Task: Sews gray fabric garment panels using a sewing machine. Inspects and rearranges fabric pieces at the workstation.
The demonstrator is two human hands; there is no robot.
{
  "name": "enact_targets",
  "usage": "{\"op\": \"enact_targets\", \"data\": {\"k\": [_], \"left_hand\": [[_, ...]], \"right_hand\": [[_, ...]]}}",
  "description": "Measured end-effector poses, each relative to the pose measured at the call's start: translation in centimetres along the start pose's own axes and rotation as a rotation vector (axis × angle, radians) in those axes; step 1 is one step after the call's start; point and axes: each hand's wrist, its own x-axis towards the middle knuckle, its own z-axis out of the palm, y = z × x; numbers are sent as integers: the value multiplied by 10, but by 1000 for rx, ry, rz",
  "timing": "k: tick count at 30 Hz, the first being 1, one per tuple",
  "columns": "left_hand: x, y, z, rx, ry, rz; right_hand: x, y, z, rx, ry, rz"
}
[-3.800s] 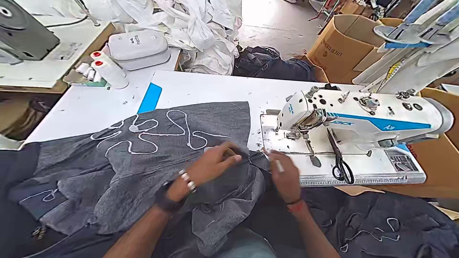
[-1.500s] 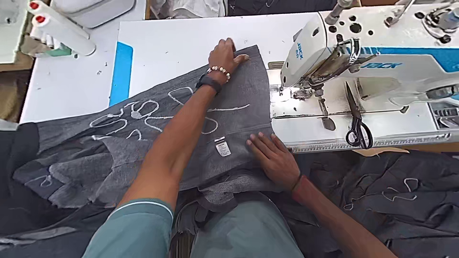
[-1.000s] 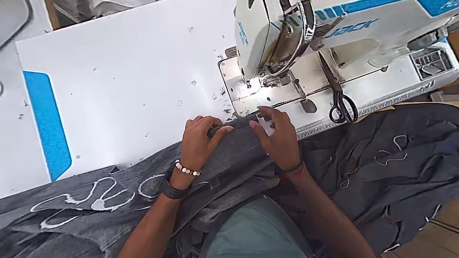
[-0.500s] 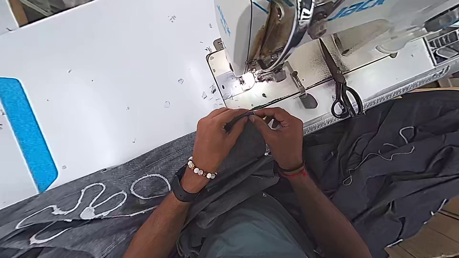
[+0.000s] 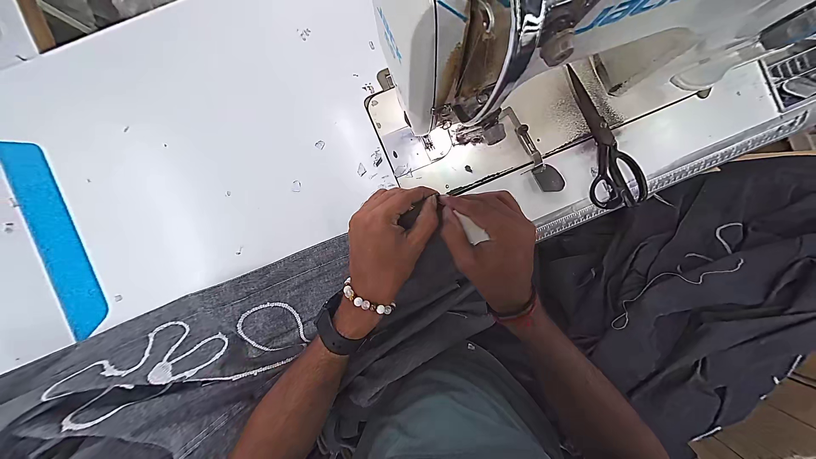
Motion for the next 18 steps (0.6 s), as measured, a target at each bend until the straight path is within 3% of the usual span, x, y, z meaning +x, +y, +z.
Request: {"op": "enact_targets", "data": {"k": [3, 6, 11, 14, 18], "left_hand": [[2, 0, -1, -72, -23, -34], [3, -1, -3, -61, -19, 27], [2, 6, -15, -21, -107, -50], [4, 8, -20, 29, -198, -160], [1, 6, -14, 117, -126, 1]], "right_hand": [[12, 6, -11, 246, -167, 226], [22, 8, -21, 361, -302, 302], [20, 4, -13, 375, -217, 343], [11, 4, 6, 163, -59, 259], [6, 3, 19, -184, 158, -83]]}}
